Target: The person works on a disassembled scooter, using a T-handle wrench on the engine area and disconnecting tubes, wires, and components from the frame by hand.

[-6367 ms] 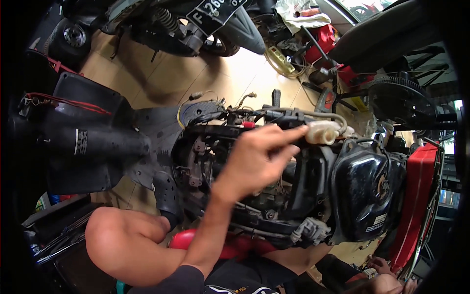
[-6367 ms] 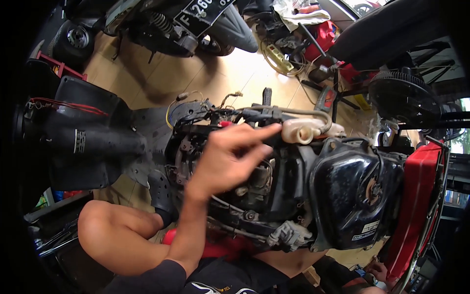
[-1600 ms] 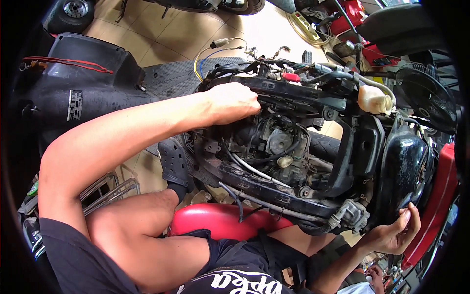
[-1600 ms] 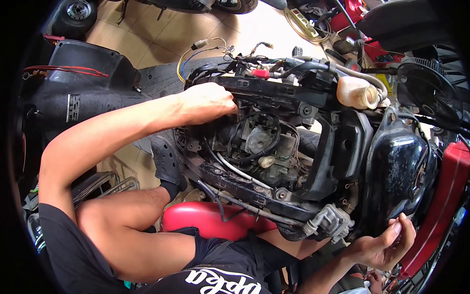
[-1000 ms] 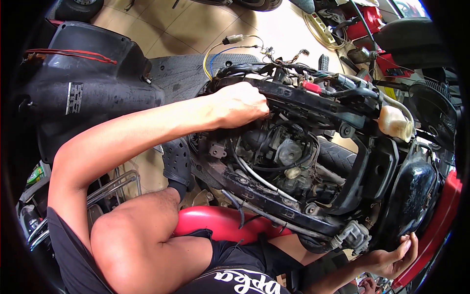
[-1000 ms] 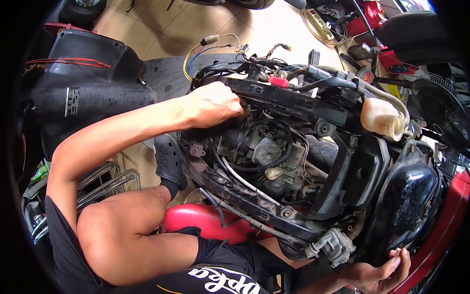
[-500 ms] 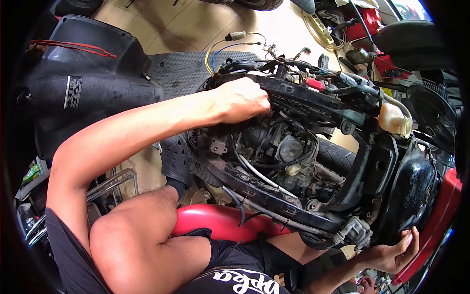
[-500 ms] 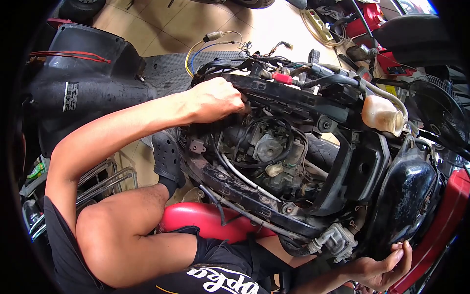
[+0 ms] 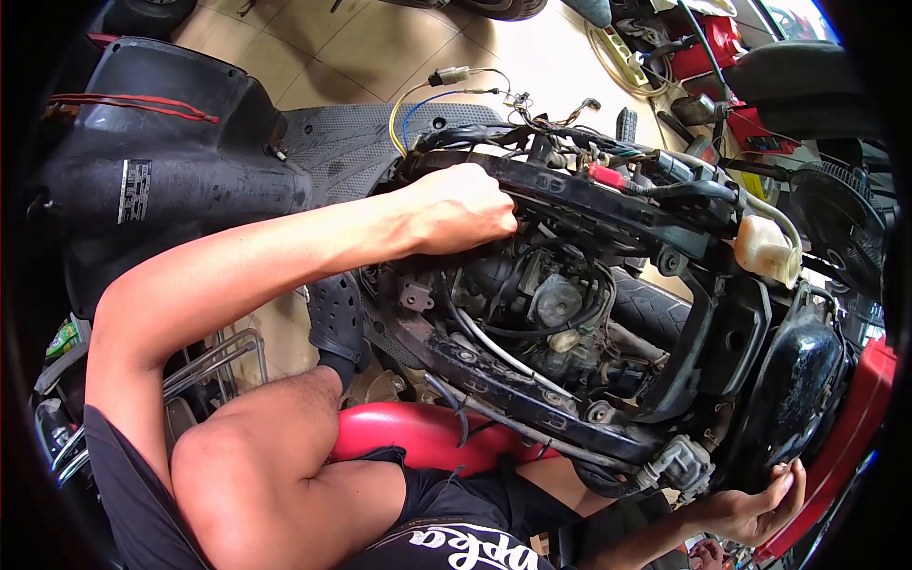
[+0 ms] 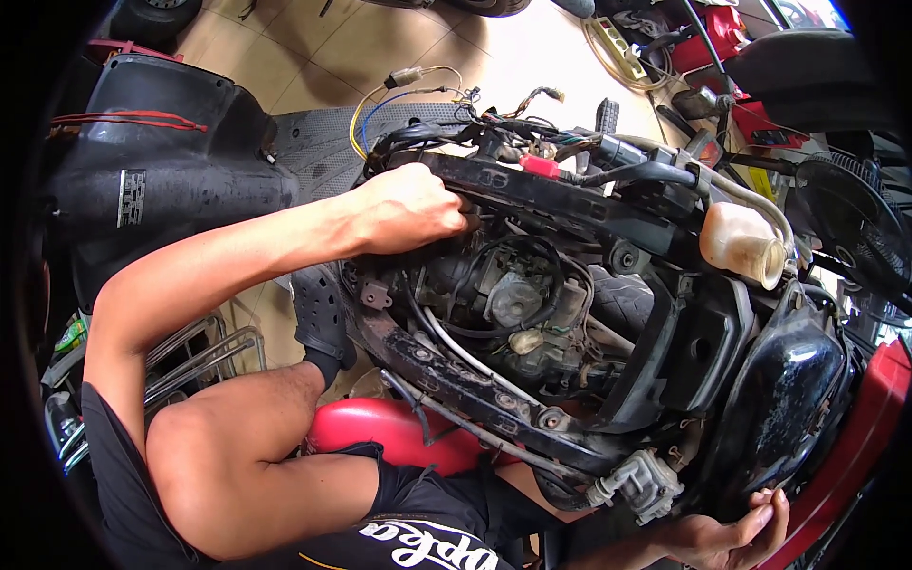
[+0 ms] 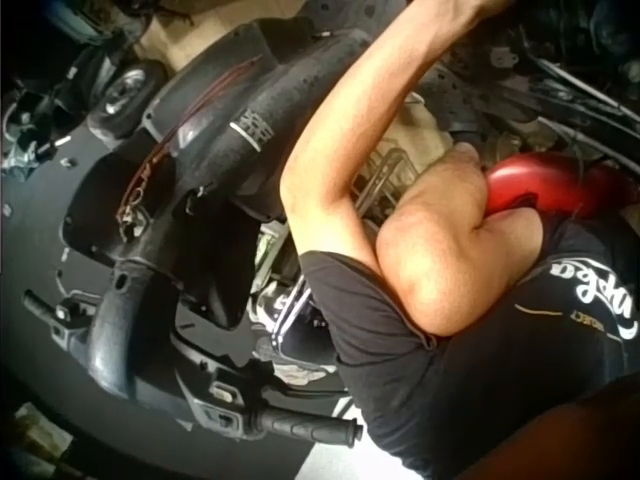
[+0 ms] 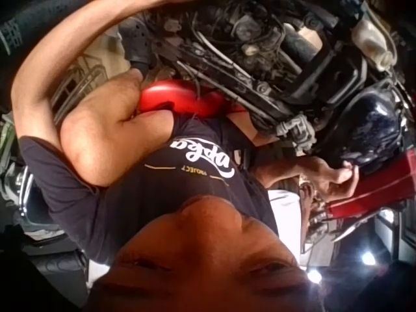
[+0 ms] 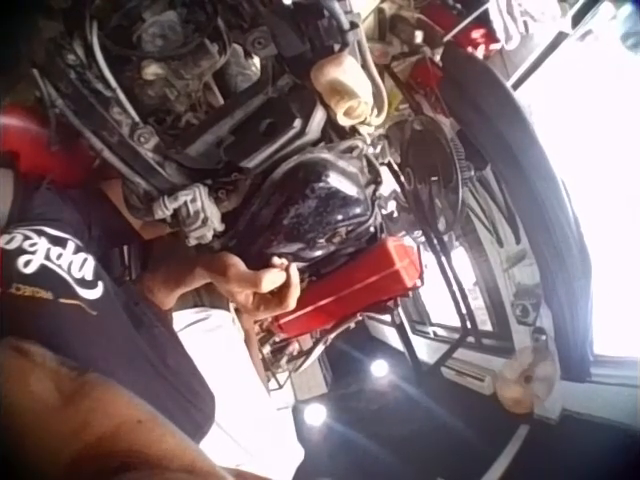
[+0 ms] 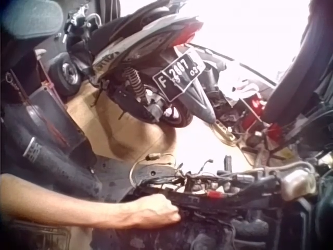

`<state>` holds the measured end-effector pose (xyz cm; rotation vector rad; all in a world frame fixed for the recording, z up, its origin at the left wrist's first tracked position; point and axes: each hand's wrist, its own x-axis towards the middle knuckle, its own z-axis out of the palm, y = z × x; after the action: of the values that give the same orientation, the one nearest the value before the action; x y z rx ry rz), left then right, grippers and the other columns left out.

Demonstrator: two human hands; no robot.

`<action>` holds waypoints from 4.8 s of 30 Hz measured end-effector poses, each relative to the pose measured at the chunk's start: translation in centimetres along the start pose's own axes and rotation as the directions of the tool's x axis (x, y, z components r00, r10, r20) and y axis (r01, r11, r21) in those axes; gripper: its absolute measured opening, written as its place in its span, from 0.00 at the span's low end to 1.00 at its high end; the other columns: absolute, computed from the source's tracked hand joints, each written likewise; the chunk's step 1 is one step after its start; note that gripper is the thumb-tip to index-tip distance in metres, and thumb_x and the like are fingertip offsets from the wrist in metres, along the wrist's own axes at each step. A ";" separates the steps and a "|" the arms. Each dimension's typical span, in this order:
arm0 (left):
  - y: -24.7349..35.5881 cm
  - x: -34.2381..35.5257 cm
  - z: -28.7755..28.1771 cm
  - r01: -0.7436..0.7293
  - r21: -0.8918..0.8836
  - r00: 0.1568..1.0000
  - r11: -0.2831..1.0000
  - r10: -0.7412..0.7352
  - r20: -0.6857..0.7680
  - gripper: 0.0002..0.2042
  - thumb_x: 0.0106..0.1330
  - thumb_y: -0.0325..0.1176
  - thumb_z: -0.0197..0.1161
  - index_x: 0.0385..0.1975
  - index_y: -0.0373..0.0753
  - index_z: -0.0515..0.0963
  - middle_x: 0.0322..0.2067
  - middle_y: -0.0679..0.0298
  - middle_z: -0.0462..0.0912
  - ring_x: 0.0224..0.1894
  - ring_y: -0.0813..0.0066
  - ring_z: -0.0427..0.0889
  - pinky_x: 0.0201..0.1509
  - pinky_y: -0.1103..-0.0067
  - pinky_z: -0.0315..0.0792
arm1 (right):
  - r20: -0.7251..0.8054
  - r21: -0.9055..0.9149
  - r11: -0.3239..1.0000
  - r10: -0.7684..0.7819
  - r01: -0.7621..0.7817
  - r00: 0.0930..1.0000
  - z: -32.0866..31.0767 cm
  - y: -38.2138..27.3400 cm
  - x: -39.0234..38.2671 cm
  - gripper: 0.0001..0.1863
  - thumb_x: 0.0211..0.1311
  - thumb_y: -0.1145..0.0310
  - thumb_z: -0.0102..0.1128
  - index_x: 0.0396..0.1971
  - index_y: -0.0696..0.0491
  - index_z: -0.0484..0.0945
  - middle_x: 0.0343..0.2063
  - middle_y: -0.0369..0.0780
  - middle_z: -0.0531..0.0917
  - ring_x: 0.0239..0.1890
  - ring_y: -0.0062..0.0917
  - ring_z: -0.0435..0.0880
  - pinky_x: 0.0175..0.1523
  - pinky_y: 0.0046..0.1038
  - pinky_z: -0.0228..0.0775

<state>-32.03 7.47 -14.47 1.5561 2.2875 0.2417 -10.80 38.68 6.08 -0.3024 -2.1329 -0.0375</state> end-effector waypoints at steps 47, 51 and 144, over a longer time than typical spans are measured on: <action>-0.1 0.0 0.8 -0.079 0.032 0.987 0.996 0.083 -0.138 0.06 0.53 0.32 0.59 0.20 0.38 0.81 0.20 0.56 0.82 0.27 0.58 0.86 0.32 0.67 0.80 | -0.007 0.031 0.999 0.018 -0.018 1.000 0.1 0.5 -0.3 0.10 0.68 0.77 0.50 0.36 0.66 0.81 0.36 0.43 0.84 0.33 0.23 0.79 0.44 0.21 0.75; 0.0 -0.3 0.7 -0.106 0.050 0.988 0.993 0.111 -0.109 0.06 0.55 0.32 0.60 0.21 0.39 0.80 0.21 0.59 0.81 0.28 0.59 0.86 0.32 0.68 0.80 | -0.020 0.086 0.993 0.083 -0.081 0.996 0.3 0.3 -0.5 0.10 0.67 0.78 0.51 0.37 0.65 0.81 0.36 0.43 0.84 0.32 0.22 0.79 0.42 0.21 0.74; 4.7 -6.4 -0.4 0.225 -0.533 0.685 0.815 -0.522 -0.508 0.11 0.59 0.22 0.59 0.42 0.36 0.80 0.35 0.55 0.81 0.38 0.54 0.82 0.43 0.67 0.77 | 0.851 0.515 0.679 -0.327 0.524 -0.412 15.9 -22.7 -11.3 0.17 0.65 0.60 0.56 0.47 0.50 0.85 0.41 0.33 0.86 0.36 0.22 0.86 0.40 0.26 0.78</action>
<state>-26.04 3.34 -11.23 0.7795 2.7156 1.2415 -23.21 16.65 -10.00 1.0237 -3.7777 -0.7033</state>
